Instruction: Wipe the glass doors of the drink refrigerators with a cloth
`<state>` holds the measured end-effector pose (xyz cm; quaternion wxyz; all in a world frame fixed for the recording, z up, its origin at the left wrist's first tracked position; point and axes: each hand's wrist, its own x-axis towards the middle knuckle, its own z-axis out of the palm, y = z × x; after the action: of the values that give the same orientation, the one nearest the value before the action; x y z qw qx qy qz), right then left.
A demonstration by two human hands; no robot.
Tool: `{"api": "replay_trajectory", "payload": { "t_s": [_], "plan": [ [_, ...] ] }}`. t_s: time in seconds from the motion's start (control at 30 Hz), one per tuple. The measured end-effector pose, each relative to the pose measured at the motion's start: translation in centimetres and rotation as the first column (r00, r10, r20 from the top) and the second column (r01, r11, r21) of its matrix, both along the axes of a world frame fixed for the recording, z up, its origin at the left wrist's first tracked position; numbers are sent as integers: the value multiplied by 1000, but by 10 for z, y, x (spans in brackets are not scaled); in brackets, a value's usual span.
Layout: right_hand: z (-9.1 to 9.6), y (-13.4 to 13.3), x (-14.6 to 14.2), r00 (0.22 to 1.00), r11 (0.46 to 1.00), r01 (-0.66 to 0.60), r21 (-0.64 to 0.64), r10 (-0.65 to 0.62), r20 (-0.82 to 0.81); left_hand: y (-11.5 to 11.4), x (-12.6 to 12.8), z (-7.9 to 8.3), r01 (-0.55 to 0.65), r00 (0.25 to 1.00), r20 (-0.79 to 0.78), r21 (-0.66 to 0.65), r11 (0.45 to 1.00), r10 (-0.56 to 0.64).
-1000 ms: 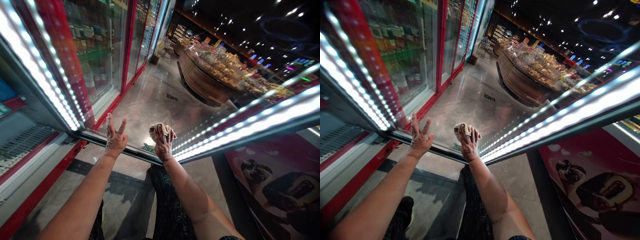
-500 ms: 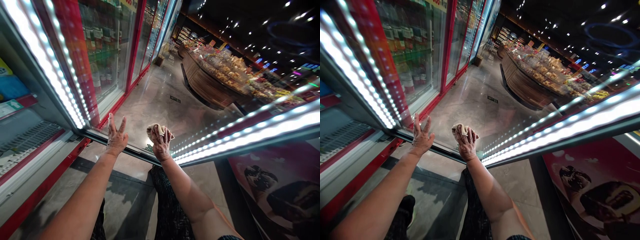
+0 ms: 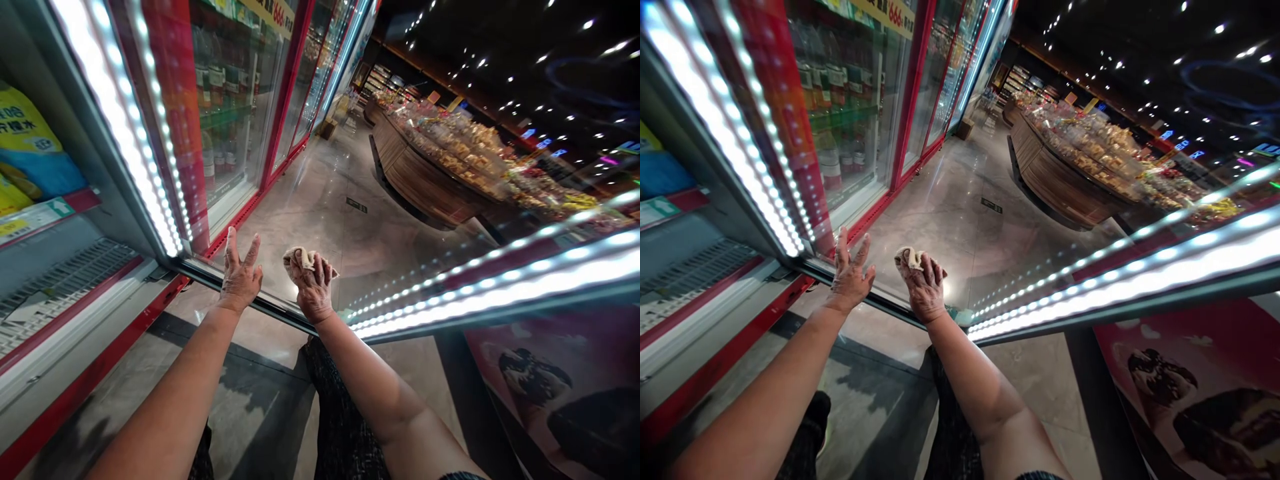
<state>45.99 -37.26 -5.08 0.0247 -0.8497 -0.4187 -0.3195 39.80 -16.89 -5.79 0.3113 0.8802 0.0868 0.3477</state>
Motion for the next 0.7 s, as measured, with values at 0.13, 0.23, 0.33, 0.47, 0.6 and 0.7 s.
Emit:
{"api": "replay_trajectory", "payload": {
  "t_s": [0.13,0.23,0.33,0.47,0.6,0.7],
  "plan": [
    [-20,10,1,994,991,-108,-76,107,-23,1,0,1,-8,1000,-10,-33,999,7],
    [-14,18,2,992,989,-118,-94,113,-59,4,0,3,2,1000,0,-37,999,-2],
    [-3,27,2,997,996,-74,-51,73,-21,7,0,4,-7,1000,23,-55,998,8],
    [-9,35,2,997,997,-71,-30,72,16,12,-1,3,-49,999,6,-55,997,50],
    [-14,38,3,990,984,-141,-106,137,-45,16,-3,1,-34,999,-25,-73,997,32],
    [-3,43,4,989,986,-121,-116,110,-95,21,-3,0,-22,999,-33,-90,996,19]
  ]
}}
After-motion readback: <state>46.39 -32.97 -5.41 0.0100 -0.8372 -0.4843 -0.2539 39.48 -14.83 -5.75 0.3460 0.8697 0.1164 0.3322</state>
